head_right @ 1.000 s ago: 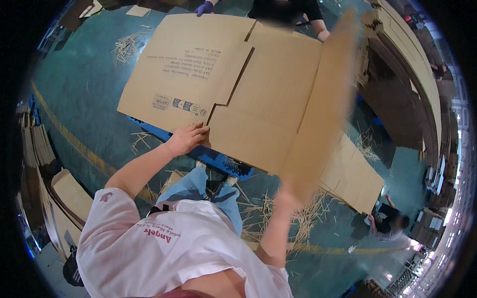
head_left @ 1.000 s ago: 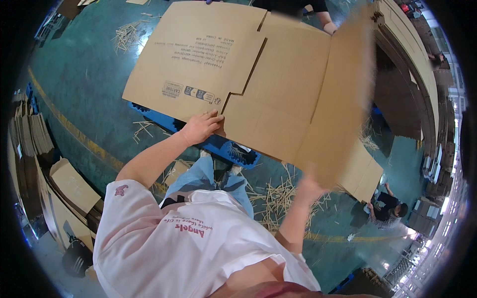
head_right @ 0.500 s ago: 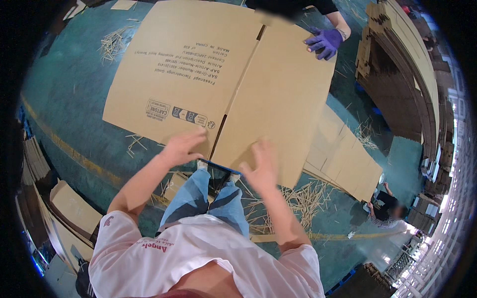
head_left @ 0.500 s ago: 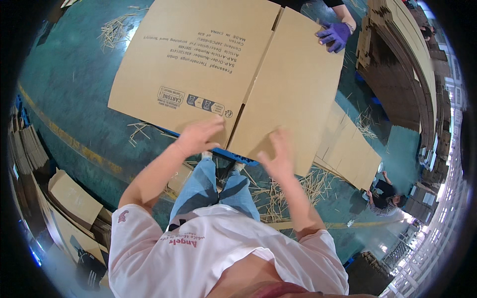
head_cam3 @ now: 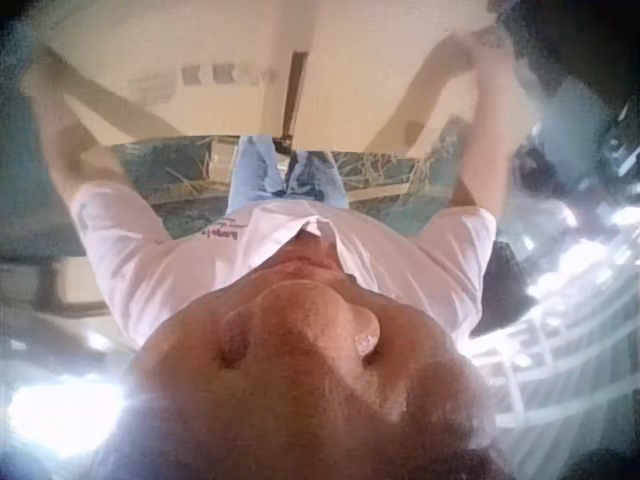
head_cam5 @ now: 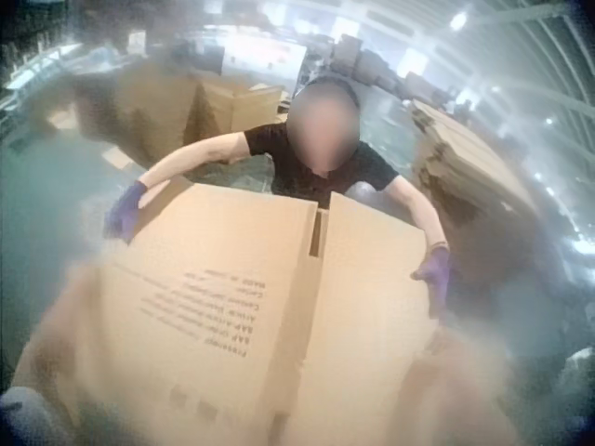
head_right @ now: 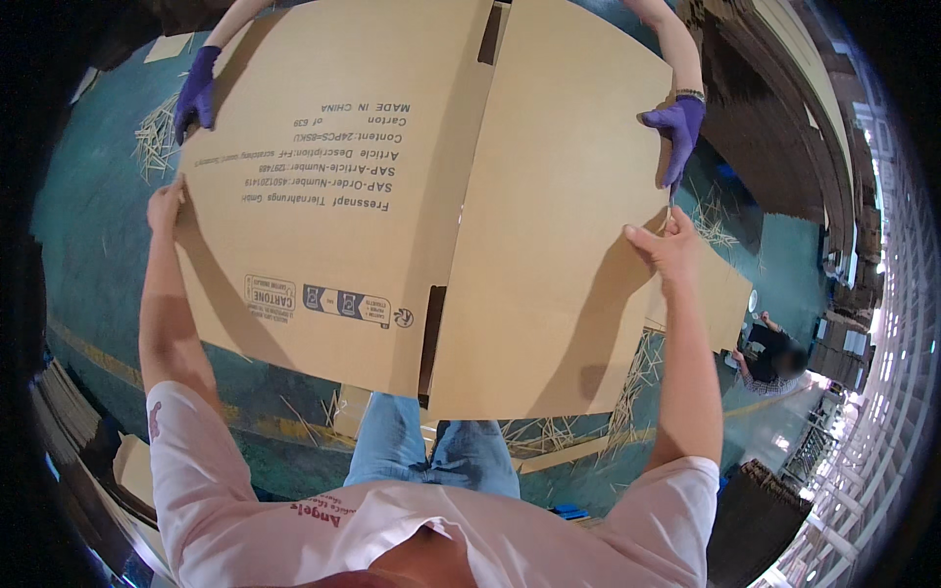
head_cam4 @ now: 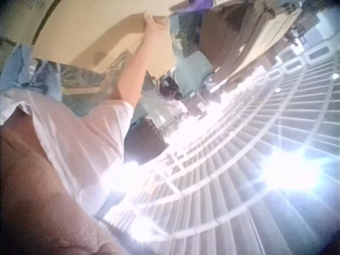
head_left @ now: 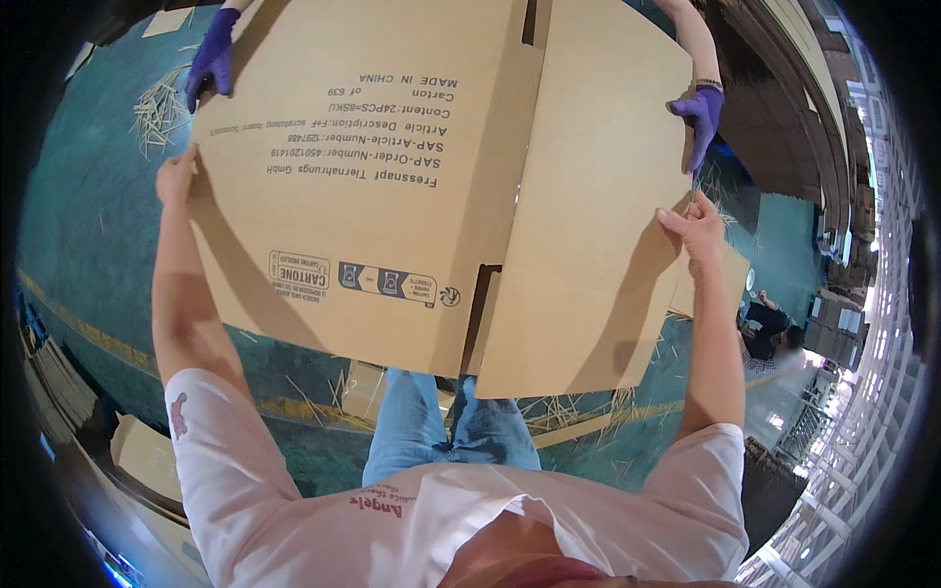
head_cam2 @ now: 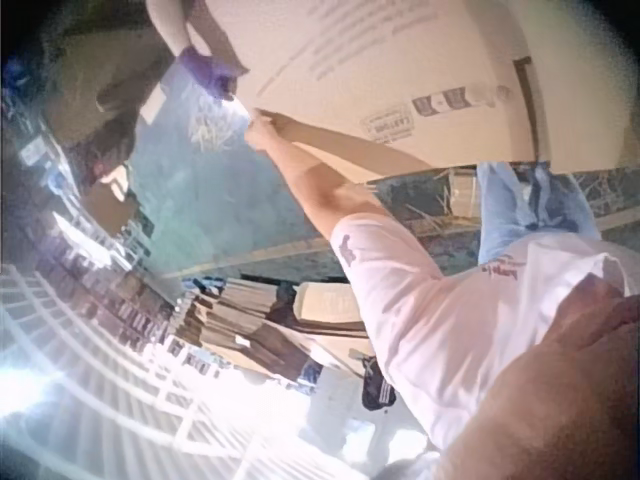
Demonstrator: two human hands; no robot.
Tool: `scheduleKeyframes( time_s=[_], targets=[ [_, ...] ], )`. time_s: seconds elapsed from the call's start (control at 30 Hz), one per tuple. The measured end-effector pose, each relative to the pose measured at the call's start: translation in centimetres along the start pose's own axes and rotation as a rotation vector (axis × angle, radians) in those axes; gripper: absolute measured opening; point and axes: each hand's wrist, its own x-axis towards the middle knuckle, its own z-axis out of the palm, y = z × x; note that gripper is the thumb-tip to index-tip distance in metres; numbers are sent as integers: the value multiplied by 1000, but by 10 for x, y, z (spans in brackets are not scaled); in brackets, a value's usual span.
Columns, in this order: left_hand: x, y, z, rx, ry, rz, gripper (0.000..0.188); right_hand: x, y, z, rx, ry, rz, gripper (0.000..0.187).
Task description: The person sits on the floor and repeatedly picks up flat cardboard sheets from a stack, then places them onto a separate pile. The person handles the cardboard by hand without using any tools.
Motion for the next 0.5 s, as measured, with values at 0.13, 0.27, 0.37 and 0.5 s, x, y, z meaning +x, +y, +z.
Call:
scheduleKeyframes(
  time_s=[0.13,0.27,0.37,0.5],
  targets=[
    [2,2,-22,-593,-255,-221,66,41,2,-24,196,-252,268,38],
    [-15,11,-19,-561,-313,-208,72,19,-24,2,209,-229,270,32],
    [14,-20,4,-213,-129,-128,79,7,-32,21,126,-104,119,37],
    [2,7,4,100,-39,-125,88,1,-20,35,133,64,12,44]
  ],
)
